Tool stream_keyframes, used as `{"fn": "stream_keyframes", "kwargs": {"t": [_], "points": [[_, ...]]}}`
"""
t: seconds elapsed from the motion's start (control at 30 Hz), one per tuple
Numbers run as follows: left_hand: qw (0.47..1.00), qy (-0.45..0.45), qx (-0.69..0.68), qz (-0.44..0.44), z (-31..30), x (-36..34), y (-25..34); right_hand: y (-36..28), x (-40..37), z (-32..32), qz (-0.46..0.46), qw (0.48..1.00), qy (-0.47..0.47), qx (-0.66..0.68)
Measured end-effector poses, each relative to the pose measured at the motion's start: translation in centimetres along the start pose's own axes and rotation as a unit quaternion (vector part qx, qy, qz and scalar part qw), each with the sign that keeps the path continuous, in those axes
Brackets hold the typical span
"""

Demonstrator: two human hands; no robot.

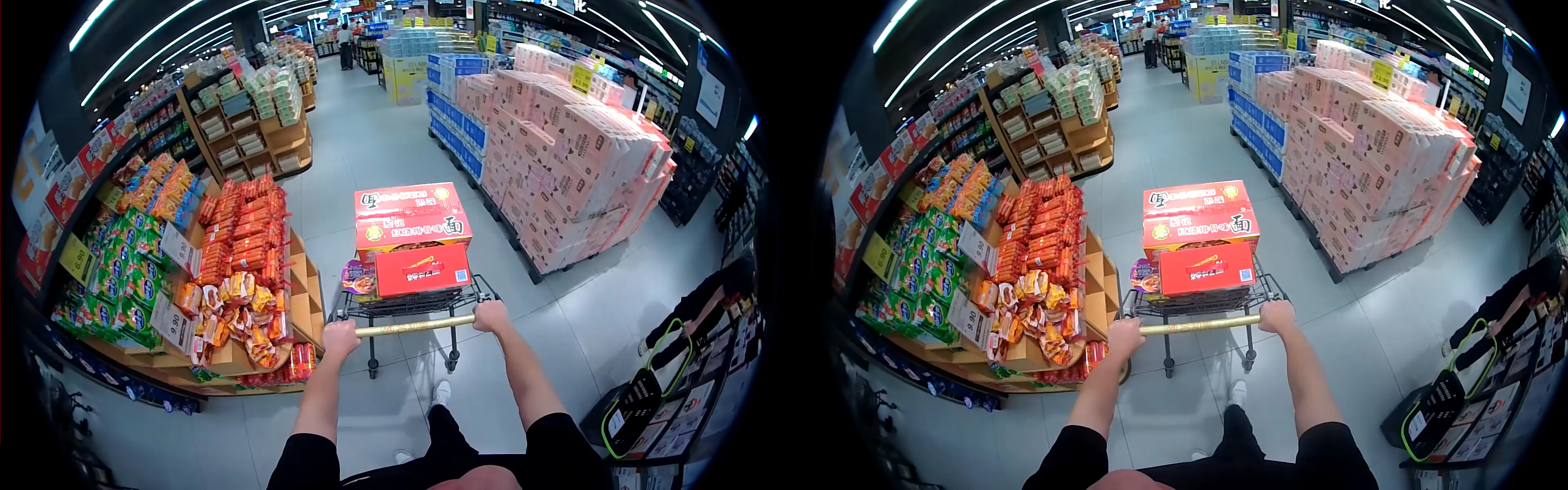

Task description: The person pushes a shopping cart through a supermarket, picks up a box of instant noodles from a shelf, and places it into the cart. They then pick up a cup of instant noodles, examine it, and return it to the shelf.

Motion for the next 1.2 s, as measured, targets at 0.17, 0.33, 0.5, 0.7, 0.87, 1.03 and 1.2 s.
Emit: {"fn": "stream_keyframes", "kwargs": {"t": [0.17, 0.33, 0.5, 0.7, 0.87, 1.03, 1.2], "points": [[1.0, 0.027, 0.006, -0.007, 0.8, 6.5, 2.0, 4.9, 6.8, -1.6, -0.001, 1.0, -0.014, 0.006], [0.999, -0.007, 0.026, -0.031, 1.9, 13.7, 4.1, 9.4, 13.3, -3.2, -0.019, 1.0, -0.012, 0.007], [0.999, 0.023, 0.013, -0.046, 3.1, 19.7, 4.8, 12.7, 19.6, -4.8, -0.045, 0.999, -0.009, -0.005], [0.999, 0.023, 0.018, -0.039, 4.2, 26.8, 5.3, 16.7, 26.8, -6.3, -0.035, 0.999, 0.008, -0.024], [0.998, 0.045, 0.01, -0.029, 5.8, 33.9, 5.6, 19.7, 32.7, -7.4, -0.038, 0.998, 0.034, -0.022], [0.998, 0.054, 0.001, -0.042, 6.6, 41.3, 5.7, 22.4, 39.4, -8.9, -0.037, 0.998, 0.025, -0.034], [0.998, 0.051, -0.007, -0.035, 7.1, 48.8, 5.4, 24.4, 45.6, -11.6, -0.041, 0.999, 0.009, -0.034]]}}
Point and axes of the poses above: each hand's wrist, its own x-axis towards the middle knuckle, its own z-axis out of the palm, y = z × x, the point moved 3 cm from there along x, towards the middle knuckle, and after that the axes turned 10 degrees about -z, right-handed, at the moved point
